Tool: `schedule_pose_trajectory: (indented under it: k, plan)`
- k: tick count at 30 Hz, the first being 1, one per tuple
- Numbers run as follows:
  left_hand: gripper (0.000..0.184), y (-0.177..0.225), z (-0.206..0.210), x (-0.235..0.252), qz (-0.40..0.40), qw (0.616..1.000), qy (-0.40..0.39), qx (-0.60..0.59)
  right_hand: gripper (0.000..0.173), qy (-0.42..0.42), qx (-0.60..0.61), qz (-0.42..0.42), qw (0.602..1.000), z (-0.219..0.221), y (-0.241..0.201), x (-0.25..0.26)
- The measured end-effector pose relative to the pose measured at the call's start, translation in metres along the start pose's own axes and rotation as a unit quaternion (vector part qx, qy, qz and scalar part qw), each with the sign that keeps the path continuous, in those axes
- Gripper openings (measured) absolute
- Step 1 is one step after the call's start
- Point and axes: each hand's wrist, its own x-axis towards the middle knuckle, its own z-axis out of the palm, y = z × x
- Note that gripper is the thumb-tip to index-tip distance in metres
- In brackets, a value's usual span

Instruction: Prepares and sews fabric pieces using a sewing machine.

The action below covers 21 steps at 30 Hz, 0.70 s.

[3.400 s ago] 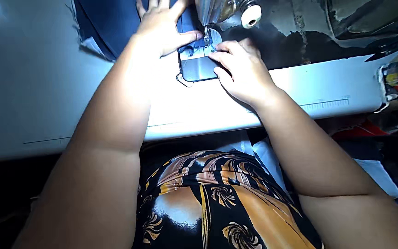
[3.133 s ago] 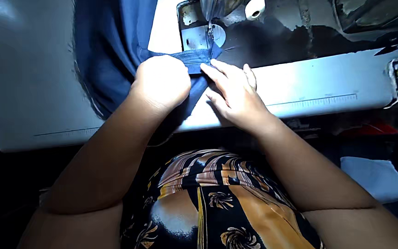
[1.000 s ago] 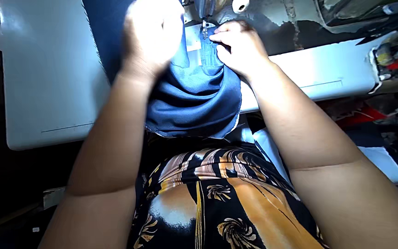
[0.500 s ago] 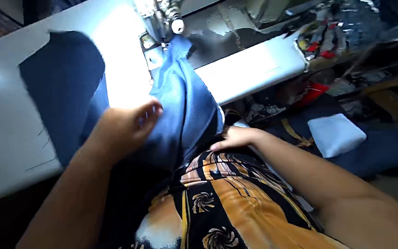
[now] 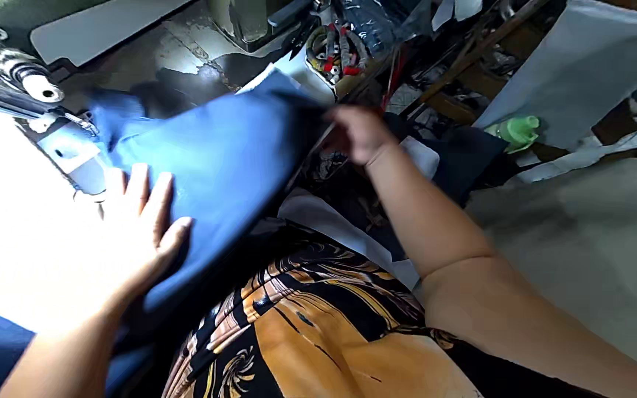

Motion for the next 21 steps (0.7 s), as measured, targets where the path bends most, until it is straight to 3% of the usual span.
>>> schedule_pose_trajectory:
  k: [2, 4, 5, 7, 10, 13, 16, 21]
  plan:
    - [0.083, 0.039, 0.013, 0.006, 0.023, 0.999, -0.025, -0.004, 0.037, 0.181, -0.065, -0.024, 0.981, -0.067, -0.004, 0.02]
    - [0.076, 0.064, 0.023, 0.01, 0.051, 0.999, -0.017, 0.004, 0.044, 0.283, -0.272, -0.002, 0.92, -0.126, 0.018, 0.03]
    - [0.073, 0.07, 0.027, 0.009, 0.055, 0.998, -0.011, 0.018, 0.043, 0.279, -0.397, 0.039, 0.874, -0.147, 0.032, 0.032]
    - [0.067, 0.071, 0.032, 0.003, 0.059, 0.998, -0.009, 0.03, 0.043, 0.181, -0.583, 0.123, 0.783, -0.17, 0.071, 0.026]
    - [0.058, 0.061, 0.026, -0.007, 0.075, 0.997, 0.002, -0.016, 0.042, 0.077, -0.702, 0.134, 0.696, -0.186, 0.111, 0.016]
    - [0.055, 0.051, 0.014, -0.01, 0.087, 0.991, 0.005, -0.102, 0.035, 0.033, -0.705, 0.105, 0.701, -0.203, 0.12, 0.012]
    - [0.053, 0.048, 0.01, -0.007, 0.075, 0.982, 0.024, -0.173, 0.056, 0.025, -0.685, 0.107, 0.721, -0.209, 0.127, 0.001]
    - [0.048, 0.057, 0.016, -0.01, 0.074, 0.981, 0.06, -0.17, 0.061, 0.019, -0.75, 0.207, 0.628, -0.182, 0.125, 0.007]
